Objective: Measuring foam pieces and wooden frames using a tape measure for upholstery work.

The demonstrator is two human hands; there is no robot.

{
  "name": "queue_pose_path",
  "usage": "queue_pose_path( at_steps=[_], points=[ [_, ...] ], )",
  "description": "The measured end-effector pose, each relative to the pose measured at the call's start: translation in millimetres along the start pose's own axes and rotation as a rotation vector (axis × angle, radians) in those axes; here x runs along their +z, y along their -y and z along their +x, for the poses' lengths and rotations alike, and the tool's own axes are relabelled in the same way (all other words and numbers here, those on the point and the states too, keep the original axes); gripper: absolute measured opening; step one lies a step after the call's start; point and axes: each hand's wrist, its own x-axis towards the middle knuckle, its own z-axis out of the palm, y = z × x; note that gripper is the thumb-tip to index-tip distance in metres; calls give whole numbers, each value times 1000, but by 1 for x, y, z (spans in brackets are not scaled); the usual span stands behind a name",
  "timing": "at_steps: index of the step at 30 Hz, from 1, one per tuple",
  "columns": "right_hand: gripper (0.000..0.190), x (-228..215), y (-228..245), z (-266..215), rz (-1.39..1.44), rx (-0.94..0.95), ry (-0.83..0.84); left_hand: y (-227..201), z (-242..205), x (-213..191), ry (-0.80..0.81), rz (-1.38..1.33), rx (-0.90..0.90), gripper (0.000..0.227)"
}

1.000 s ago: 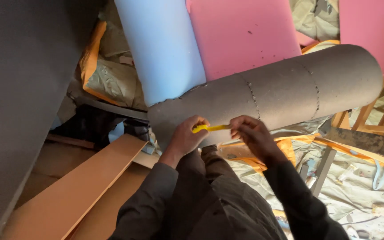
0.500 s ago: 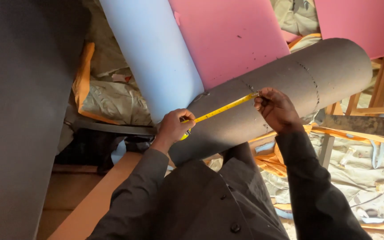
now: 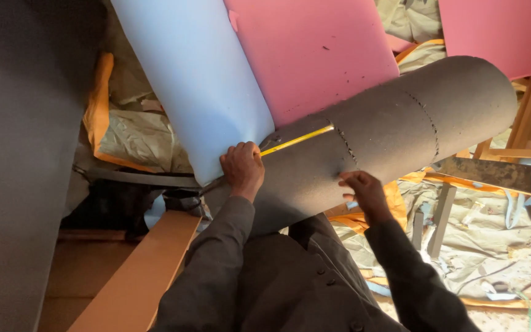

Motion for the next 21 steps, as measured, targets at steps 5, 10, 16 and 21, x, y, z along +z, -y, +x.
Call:
queue_pose_path(
  at_steps=[5, 10, 16, 21],
  points=[
    [31, 2, -8, 16, -192, 48, -3, -7, 12, 30, 73, -35, -2, 7],
    [32, -1, 25, 14, -535, 91, 56, 2, 22, 41, 185, -40, -65, 10],
    [40, 6, 41, 14, -549, 115, 65, 9, 29, 43, 238, -31, -63, 13],
    [36, 2, 22, 27, -565, 128, 33, 12, 34, 52, 212, -47, -57, 9]
  ],
)
